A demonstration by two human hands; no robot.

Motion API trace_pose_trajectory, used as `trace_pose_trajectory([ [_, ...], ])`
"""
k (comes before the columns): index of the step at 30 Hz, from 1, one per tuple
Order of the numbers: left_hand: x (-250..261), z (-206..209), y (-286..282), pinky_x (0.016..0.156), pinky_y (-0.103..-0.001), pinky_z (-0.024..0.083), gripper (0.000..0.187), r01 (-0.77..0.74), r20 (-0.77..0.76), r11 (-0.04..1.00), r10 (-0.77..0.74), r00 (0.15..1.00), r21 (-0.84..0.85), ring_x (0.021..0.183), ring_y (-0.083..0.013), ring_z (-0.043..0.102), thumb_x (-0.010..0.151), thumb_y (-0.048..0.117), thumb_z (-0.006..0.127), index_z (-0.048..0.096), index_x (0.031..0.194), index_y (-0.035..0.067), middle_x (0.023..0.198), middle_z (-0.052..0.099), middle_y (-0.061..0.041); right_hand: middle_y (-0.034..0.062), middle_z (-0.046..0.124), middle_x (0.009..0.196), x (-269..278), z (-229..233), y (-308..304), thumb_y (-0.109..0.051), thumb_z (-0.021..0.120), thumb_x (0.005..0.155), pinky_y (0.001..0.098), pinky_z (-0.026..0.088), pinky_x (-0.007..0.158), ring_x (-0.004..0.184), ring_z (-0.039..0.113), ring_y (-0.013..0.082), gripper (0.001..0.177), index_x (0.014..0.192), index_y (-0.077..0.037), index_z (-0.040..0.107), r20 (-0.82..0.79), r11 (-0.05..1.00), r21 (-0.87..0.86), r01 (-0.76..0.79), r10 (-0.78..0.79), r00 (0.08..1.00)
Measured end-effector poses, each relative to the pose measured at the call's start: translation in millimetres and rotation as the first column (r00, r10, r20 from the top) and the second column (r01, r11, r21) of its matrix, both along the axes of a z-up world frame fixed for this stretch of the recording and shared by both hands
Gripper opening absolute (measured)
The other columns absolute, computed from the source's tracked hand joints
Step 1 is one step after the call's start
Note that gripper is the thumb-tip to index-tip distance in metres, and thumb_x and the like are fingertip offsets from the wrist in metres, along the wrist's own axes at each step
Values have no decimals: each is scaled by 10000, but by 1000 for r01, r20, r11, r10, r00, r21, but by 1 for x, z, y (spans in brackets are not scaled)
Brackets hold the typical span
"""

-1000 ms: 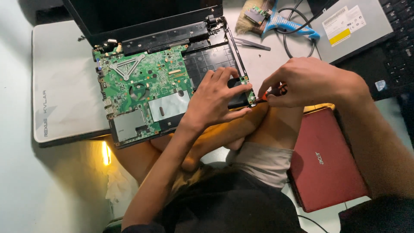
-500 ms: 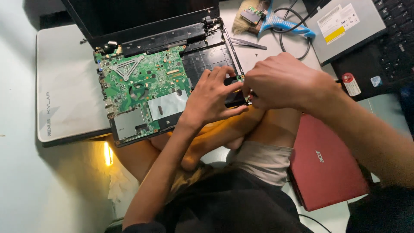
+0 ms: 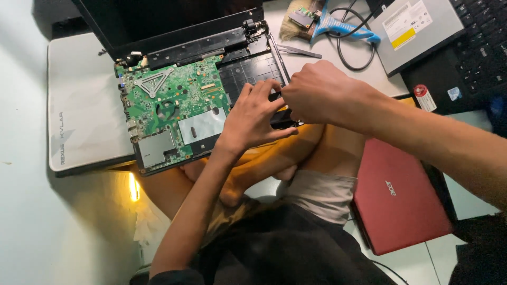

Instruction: Removing a motherboard from a laptop chassis by unscrewing fasteners and disconnecting ribbon cables.

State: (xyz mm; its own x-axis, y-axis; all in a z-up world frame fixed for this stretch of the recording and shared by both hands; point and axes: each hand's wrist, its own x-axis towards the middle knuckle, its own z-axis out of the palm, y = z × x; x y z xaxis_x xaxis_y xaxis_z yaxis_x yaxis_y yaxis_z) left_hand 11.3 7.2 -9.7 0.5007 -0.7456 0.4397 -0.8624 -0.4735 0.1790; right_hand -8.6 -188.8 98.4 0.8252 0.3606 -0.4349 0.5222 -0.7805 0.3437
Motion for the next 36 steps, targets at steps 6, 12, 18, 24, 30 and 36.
trace_pose_trajectory([
  [6, -2, 4, 2, 927, -448, 478, 578, 22, 36, 999, -21, 999, -40, 1135, -292, 620, 919, 743, 873, 771, 1131, 215, 1281, 551, -54, 97, 856, 849, -4, -19, -10, -401, 897, 963, 506, 700, 717, 812, 872, 338, 257, 922, -148, 883, 63, 980, -8, -201, 201, 978],
  [12, 7, -11, 0, 912, -441, 461, 635, 17, 71, 999, -14, 997, -41, 1122, -290, 605, 927, 806, 809, 748, 1057, 187, 1290, 561, -57, 82, 614, 808, -22, 9, -18, -166, 665, 893, 540, 587, 570, 720, 741, 388, 91, 898, -75, 661, 433, 649, 514, -562, 369, 822],
  [18, -1, 1, 1, 895, -448, 473, 615, 30, 60, 996, -25, 998, -84, 1096, -290, 639, 940, 746, 852, 762, 1131, 168, 1265, 552, -59, 128, 699, 728, -46, 21, -19, -396, 539, 1236, 553, 621, 679, 759, 831, 437, 395, 1053, -95, 719, 391, 839, 515, -177, -46, 919],
  [24, -5, 0, 2, 946, -438, 497, 599, -3, -2, 1000, 3, 1000, -13, 1167, -276, 664, 949, 757, 857, 754, 1287, 273, 1292, 557, -24, 148, 812, 1007, -51, 54, -15, -325, 649, 1066, 645, 667, 767, 1035, 837, 498, 259, 1247, -142, 680, 19, 898, 434, 71, -88, 996],
  [30, -1, -5, 1, 941, -453, 516, 614, 9, 0, 1000, -9, 1000, -23, 1140, -301, 677, 957, 747, 864, 674, 1313, 285, 1288, 559, -47, 87, 800, 807, -40, 37, -23, -468, 571, 1148, 605, 653, 784, 906, 866, 501, 278, 1237, -251, 720, 80, 922, 346, 171, -211, 974],
  [36, -2, -10, -1, 939, -437, 507, 635, 2, 3, 999, -1, 1000, -45, 1126, -280, 670, 926, 740, 882, 732, 1417, 365, 1279, 567, -15, 54, 796, 1016, -43, 44, -24, -531, 686, 1009, 695, 647, 776, 943, 825, 501, 407, 1263, -214, 646, 40, 891, 426, 159, -195, 980],
])
